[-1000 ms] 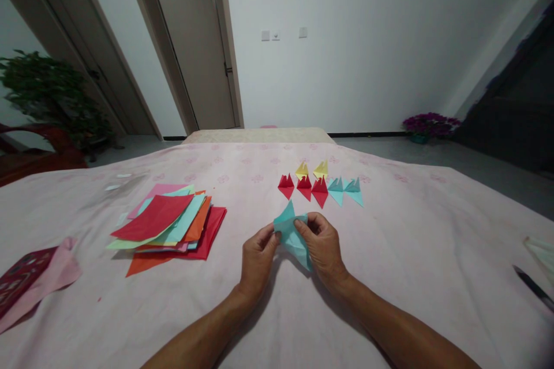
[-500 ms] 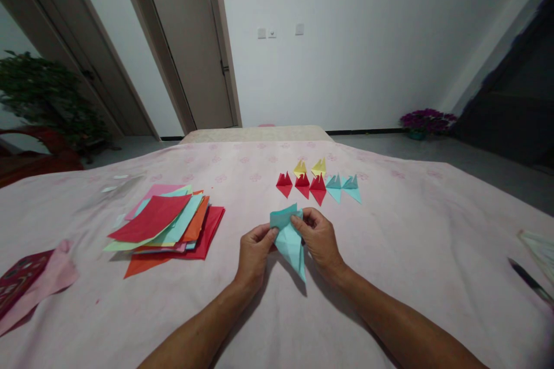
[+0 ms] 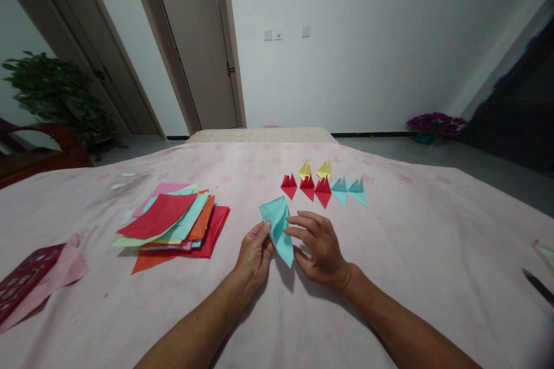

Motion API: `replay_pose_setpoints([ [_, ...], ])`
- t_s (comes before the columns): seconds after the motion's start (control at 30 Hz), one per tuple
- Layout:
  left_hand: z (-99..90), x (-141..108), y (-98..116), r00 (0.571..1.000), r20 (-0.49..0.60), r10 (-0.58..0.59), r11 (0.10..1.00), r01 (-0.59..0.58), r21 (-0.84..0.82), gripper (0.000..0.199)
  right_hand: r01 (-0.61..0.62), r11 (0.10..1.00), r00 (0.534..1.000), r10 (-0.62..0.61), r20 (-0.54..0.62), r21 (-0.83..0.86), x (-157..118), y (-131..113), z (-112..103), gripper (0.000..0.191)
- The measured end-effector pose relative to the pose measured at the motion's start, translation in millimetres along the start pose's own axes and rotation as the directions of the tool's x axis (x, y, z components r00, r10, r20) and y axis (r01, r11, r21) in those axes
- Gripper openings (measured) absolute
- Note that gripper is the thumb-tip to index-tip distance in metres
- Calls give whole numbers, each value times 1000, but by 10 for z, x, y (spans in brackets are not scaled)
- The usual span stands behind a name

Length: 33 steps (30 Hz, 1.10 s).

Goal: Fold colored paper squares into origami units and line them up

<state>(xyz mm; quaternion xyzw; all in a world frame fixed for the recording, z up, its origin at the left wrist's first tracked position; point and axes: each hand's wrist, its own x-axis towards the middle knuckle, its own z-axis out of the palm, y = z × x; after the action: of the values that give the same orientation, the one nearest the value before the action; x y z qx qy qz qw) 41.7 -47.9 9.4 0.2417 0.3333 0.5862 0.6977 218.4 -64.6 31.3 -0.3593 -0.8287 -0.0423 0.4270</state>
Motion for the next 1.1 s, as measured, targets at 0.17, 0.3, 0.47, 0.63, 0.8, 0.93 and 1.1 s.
replay_pose_setpoints([
  [0.17,28,-38,-37,999,35,6,996,-9,91,36,8,994,1000,-6,25,-109,23,-32,-7,38],
  [0.3,70,-56,-44,997,28,68,991,-71,117,27,-32,995,999,31,-15,-98,63,-37,-24,25],
  [0.47,86,-54,-48,998,9,66,990,-66,127,23,-110,992,992,106,-64,-58,91,-49,-4,24],
  [0.63,111,-97,-45,998,-1,60,993,-60,101,18,-116,993,993,115,-26,-37,96,-76,53,28],
  [0.8,96,-101,-81,999,31,7,999,-9,37,22,-256,966,964,251,-87,-40,112,-45,107,7],
  [0.93,89,-106,-98,999,9,-30,997,31,-65,31,-353,936,929,347,-131,-20,107,-1,154,4],
  [1.1,145,-166,-95,997,57,-53,996,57,-70,37,-454,891,874,450,-184,20,106,33,182,8],
])
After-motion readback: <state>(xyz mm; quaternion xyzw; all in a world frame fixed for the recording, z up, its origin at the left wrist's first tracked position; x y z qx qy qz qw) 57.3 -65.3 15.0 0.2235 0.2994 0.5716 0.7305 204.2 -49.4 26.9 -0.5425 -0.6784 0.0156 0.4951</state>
